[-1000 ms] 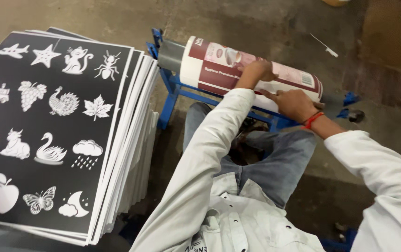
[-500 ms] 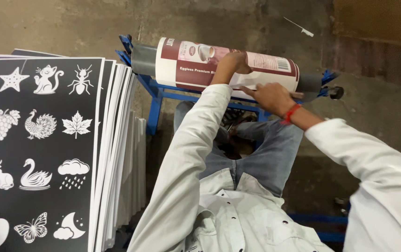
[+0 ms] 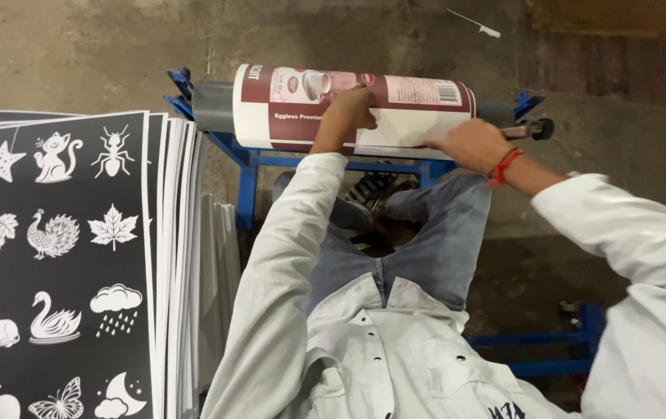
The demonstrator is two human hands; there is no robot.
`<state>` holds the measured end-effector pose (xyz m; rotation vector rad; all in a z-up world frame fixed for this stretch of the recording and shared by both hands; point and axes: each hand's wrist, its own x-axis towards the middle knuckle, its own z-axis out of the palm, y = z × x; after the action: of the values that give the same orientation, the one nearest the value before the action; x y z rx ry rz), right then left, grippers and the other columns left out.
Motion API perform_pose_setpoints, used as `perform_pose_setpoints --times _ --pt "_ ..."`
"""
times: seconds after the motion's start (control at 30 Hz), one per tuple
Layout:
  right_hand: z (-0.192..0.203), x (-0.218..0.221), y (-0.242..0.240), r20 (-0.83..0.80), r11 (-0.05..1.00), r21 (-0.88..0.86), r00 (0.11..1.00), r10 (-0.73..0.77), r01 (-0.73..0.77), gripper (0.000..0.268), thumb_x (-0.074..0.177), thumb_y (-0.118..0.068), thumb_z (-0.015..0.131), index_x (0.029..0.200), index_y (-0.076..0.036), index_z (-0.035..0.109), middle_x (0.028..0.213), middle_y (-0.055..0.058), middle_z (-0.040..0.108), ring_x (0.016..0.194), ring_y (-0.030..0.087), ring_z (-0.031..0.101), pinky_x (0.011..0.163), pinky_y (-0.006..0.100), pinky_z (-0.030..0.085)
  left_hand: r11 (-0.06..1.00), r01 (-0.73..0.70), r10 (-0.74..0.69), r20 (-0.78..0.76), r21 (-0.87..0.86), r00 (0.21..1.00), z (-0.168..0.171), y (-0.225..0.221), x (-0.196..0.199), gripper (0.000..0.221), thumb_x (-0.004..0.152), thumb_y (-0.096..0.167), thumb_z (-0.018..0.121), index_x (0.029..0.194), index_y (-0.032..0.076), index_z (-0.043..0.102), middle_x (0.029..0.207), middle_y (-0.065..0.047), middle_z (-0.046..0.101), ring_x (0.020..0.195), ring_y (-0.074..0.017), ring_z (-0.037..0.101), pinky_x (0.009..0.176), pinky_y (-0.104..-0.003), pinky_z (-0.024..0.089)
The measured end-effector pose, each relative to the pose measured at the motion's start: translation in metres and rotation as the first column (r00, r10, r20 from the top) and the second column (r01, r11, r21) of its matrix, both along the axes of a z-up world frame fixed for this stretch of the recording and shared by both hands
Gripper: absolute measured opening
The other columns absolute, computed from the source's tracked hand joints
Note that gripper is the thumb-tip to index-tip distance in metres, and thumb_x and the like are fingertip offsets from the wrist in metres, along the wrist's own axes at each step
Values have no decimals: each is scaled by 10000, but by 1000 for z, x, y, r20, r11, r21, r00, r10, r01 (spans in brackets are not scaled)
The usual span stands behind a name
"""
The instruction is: The person places printed sheets into a roller machine, applies pressure with a handheld tool, and then removes and stacks the folded packaging material.
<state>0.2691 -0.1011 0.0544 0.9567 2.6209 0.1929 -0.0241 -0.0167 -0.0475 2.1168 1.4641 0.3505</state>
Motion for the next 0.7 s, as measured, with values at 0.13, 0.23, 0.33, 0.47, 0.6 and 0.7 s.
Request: perform_pose_setpoints --times 0.13,0.23,0.33,0.47,0.6,0.7 --pt "4 53 -3 171 992 38 977 -127 122 441 941 -173 593 1316 -395 660 783 89 717 726 304 732 616 443 589 996 -46 44 19 83 999 -15 -6 -3 511 575 160 868 1075 152 764 1300 -100 629 1177 -411 622 1019 -776 359" --pt "18 81 -13 313 994 53 944 -105 93 393 919 -195 637 1249 -398 698 831 60 731 776 264 737 665 417 597 985 -69 76 -40 160 996 -15 -15 3 580 568 126 850 1130 133 708 1322 -125 618 1228 -439 596 1020 -759 381" --pt "33 80 -25 251 991 -6 959 -129 135 573 844 -126 668 1328 -432 647 813 64 732 753 263 730 648 419 596 957 -50 109 -196 285 974 -3 -26 13 772 536 154 884 1253 127 601 1346 -156 586 1268 -506 519 1019 -733 372" --pt "49 54 -51 174 947 -131 947 -270 294 661 811 -215 736 1422 -410 578 815 99 725 703 290 722 627 428 587 939 -29 146 -318 343 937 4 -48 25 1043 477 290 960 1378 112 465 1348 -159 571 1311 -518 456 1057 -708 331" --pt "55 22 -61 -204 982 -116 964 -171 150 420 899 -237 711 1306 -291 623 990 36 722 709 297 715 612 442 575 977 -8 75 -306 213 949 1 -26 13 1034 512 377 984 1372 122 469 1404 -151 527 1323 -490 437 1049 -690 328" --pt "37 4 -64 -493 987 -133 857 -148 94 372 850 -276 766 1189 -199 634 1239 45 658 753 326 711 643 458 574 968 -29 64 -131 251 989 -19 -12 6 767 738 344 912 1382 147 547 1428 -122 578 1381 -487 461 1109 -632 379"
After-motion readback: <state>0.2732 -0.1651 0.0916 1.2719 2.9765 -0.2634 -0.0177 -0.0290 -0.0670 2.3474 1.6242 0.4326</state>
